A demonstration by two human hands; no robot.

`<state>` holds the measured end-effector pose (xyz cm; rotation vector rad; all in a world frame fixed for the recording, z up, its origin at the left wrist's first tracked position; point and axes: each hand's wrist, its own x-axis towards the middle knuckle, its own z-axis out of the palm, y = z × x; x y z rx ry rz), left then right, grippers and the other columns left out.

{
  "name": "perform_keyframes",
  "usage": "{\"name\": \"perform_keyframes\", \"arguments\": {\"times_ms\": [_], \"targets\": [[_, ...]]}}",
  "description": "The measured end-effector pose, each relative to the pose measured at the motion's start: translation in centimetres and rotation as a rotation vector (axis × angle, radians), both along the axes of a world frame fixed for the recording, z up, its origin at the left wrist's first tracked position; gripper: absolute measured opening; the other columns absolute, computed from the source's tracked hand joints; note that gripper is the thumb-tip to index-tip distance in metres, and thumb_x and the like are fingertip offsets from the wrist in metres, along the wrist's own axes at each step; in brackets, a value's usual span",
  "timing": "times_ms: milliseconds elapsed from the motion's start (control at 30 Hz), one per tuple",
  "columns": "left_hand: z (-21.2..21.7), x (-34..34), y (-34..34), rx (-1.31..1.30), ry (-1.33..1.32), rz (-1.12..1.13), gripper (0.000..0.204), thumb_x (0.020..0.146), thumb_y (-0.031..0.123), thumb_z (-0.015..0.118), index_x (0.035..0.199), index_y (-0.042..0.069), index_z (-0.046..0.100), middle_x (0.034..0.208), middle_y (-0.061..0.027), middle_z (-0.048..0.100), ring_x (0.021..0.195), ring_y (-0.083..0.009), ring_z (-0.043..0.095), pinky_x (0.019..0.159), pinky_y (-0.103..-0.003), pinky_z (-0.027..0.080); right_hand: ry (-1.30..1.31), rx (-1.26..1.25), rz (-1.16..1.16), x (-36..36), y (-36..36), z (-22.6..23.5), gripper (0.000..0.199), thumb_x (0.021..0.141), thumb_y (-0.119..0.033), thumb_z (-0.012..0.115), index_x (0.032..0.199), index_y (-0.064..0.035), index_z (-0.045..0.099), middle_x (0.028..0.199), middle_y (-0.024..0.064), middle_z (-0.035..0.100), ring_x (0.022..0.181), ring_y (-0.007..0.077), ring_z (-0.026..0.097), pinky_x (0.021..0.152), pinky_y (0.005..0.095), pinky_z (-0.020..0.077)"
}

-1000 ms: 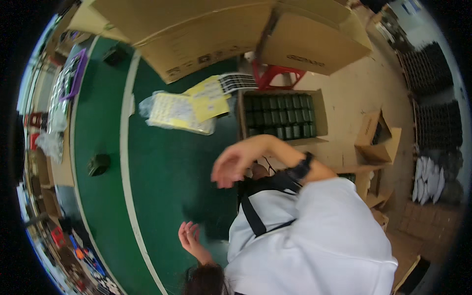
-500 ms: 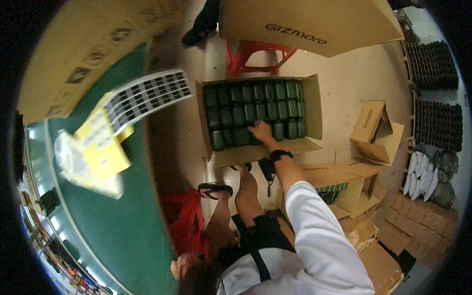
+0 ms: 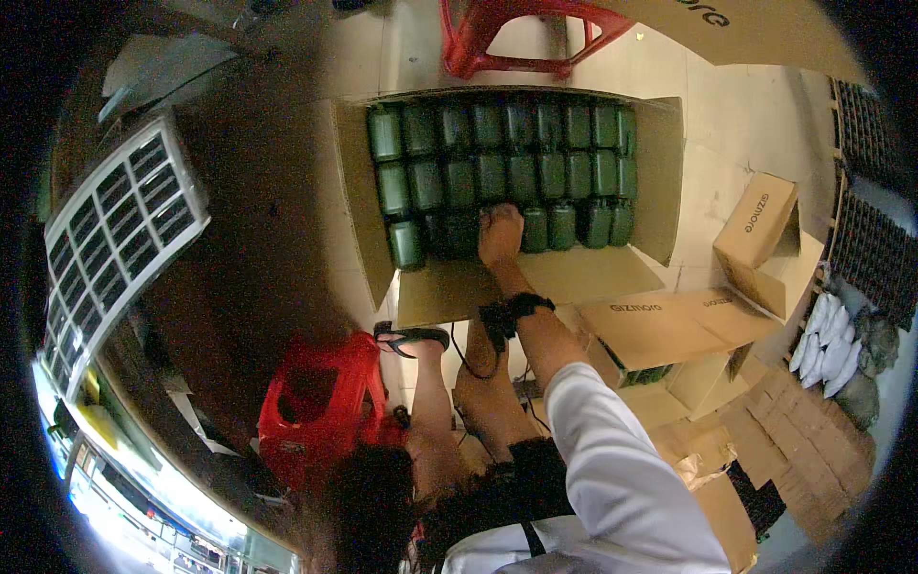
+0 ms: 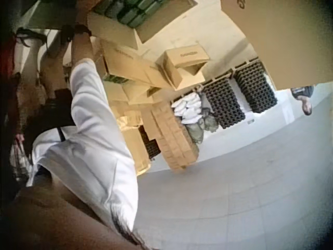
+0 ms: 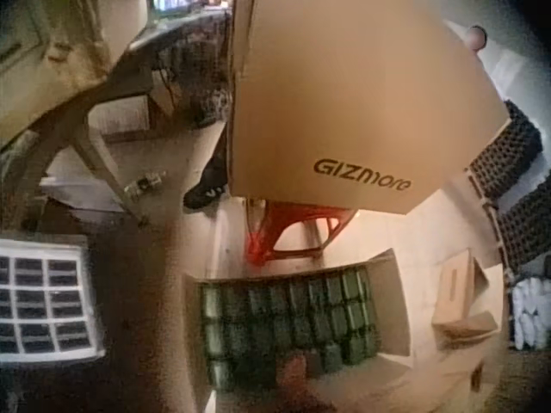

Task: The recorder is inspecting and packing small green electronic devices into cardboard boxes in a warehouse setting.

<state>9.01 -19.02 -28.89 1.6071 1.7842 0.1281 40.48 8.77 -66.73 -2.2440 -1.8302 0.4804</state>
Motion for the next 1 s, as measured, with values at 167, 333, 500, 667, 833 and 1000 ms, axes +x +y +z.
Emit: {"name": "perform_keyframes", "arguments": {"times_ms": [167, 333, 500, 667, 833, 1000], "targets": [[-5.4, 4.8, 7.0, -0.087, -0.162, 0.104, 0.034, 0.076, 0.014, 0.059, 0.105, -0.001, 0.051, 0.099, -0.0175, 0.054, 0.08, -0.0286, 0.054, 0.077, -0.036, 0.044, -0.101, -0.025, 0.287, -1.2, 1.4, 1.2, 0.015, 0.079, -0.014, 0.054, 0.075, -0.0002, 0.058, 0.076, 0.0135, 0.056, 0.08, 0.029, 0.05, 0.075, 0.0421, 0.0362], [-12.1, 9.8, 16.9, -0.163, -0.271, 0.22, 0.038, 0.075, 0.015, 0.06, 0.107, -0.002, 0.048, 0.102, -0.0192, 0.053, 0.082, -0.0304, 0.054, 0.078, -0.036, 0.044, -0.098, -0.011, 0.397, -4.3, 1.0, -0.5, 0.013, 0.078, -0.013, 0.053, 0.07, -0.0032, 0.055, 0.07, 0.0105, 0.055, 0.074, 0.028, 0.05, 0.07, 0.0416, 0.0365], [-19.2, 13.6, 21.2, -0.213, -0.516, 0.313, 0.043, 0.075, 0.016, 0.06, 0.11, -0.003, 0.046, 0.105, -0.0209, 0.051, 0.085, -0.0323, 0.053, 0.08, -0.036, 0.044, 0.201, -0.11, -0.013, 2.3, 0.9, 0.2, 0.016, 0.081, -0.013, 0.047, 0.081, 0.0007, 0.056, 0.073, 0.0177, 0.057, 0.075, 0.0342, 0.054, 0.068, 0.043, 0.0399], [-31.1, 16.4, 26.0, 0.039, -0.332, 0.217, 0.057, 0.068, 0.016, 0.068, 0.116, 0.0, 0.042, 0.116, -0.0188, 0.045, 0.112, -0.0357, 0.039, 0.096, -0.041, 0.031, 0.561, -0.24, -0.13, 2.4, 0.7, 2.5, 0.017, 0.082, -0.016, 0.051, 0.086, 0.0, 0.054, 0.08, 0.0208, 0.054, 0.079, 0.0381, 0.052, 0.072, 0.0433, 0.0409], [-34.0, 17.6, 30.1, -0.025, 0.077, 0.161, 0.065, 0.062, 0.013, 0.071, 0.118, 0.001, 0.041, 0.12, -0.0217, 0.04, 0.112, -0.0353, 0.037, 0.095, -0.041, 0.032, 0.527, -0.102, 0.01, 1.7, -1.1, 0.9, 0.057, 0.065, -0.03, 0.071, 0.108, 0.0004, 0.048, 0.11, 0.0228, 0.048, 0.103, 0.0384, 0.047, 0.091, 0.0381, 0.0375], [-32.7, 16.3, 29.0, 0.13, 0.335, 0.064, 0.062, 0.057, 0.012, 0.072, 0.112, 0.002, 0.044, 0.112, -0.0202, 0.044, 0.106, -0.0342, 0.041, 0.092, -0.04, 0.036, 0.25, -0.396, -0.08, -0.8, 0.9, 1.1, 0.073, 0.056, -0.037, 0.076, 0.111, 0.0012, 0.047, 0.115, 0.023, 0.046, 0.103, 0.037, 0.048, 0.09, 0.0387, 0.0391]]}}
